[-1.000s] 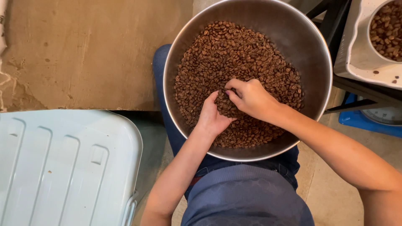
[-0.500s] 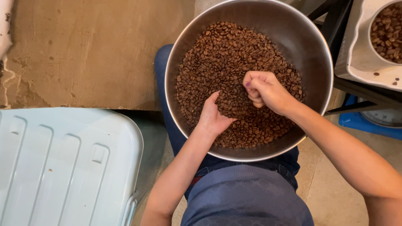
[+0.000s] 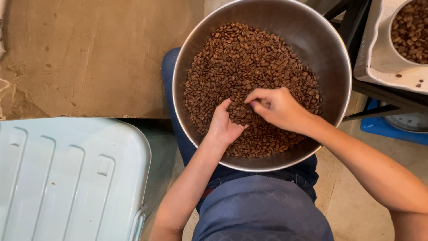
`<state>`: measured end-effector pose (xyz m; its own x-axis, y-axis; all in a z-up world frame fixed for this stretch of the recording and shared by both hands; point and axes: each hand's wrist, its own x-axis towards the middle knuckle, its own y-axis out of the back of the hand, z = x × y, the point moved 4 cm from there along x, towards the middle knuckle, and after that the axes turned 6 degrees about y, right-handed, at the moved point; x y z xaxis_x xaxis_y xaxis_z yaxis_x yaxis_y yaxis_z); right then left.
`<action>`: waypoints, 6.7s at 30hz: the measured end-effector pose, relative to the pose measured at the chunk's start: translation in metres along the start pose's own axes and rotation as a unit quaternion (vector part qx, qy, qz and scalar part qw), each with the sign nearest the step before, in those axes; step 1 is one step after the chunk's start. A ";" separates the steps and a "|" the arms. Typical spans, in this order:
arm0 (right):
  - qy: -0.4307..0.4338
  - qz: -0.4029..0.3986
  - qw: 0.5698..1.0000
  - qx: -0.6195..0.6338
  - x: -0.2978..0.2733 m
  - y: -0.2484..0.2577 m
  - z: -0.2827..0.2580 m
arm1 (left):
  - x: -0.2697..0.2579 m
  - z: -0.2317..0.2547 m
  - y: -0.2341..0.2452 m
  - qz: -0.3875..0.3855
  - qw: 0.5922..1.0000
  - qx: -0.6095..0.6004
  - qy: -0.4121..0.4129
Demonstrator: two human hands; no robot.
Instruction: Sorting through roasted coffee beans in a metal bowl to remove defects by hand
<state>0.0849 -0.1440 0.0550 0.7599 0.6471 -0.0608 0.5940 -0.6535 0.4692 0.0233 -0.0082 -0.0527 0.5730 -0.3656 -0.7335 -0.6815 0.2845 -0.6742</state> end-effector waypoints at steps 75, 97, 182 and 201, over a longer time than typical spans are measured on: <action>-0.043 -0.065 0.997 0.026 0.022 -0.034 0.006 | -0.009 0.004 0.004 0.010 0.999 -0.053 -0.008; 0.050 0.119 0.982 -0.137 0.045 0.053 0.049 | -0.045 -0.005 -0.036 0.031 0.997 -0.056 -0.043; -0.412 0.214 0.802 0.376 -0.031 0.031 -0.013 | -0.106 -0.011 -0.090 -0.004 0.974 0.208 -0.092; -0.379 0.149 0.816 0.410 0.013 -0.019 0.036 | -0.040 0.003 -0.049 0.017 0.996 0.050 -0.077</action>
<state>0.0930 -0.1371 0.0140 0.6632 0.1845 -0.7253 0.0932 -0.9819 -0.1646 0.0352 -0.0047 0.0099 0.6191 -0.2165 -0.7549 -0.6573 0.3834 -0.6489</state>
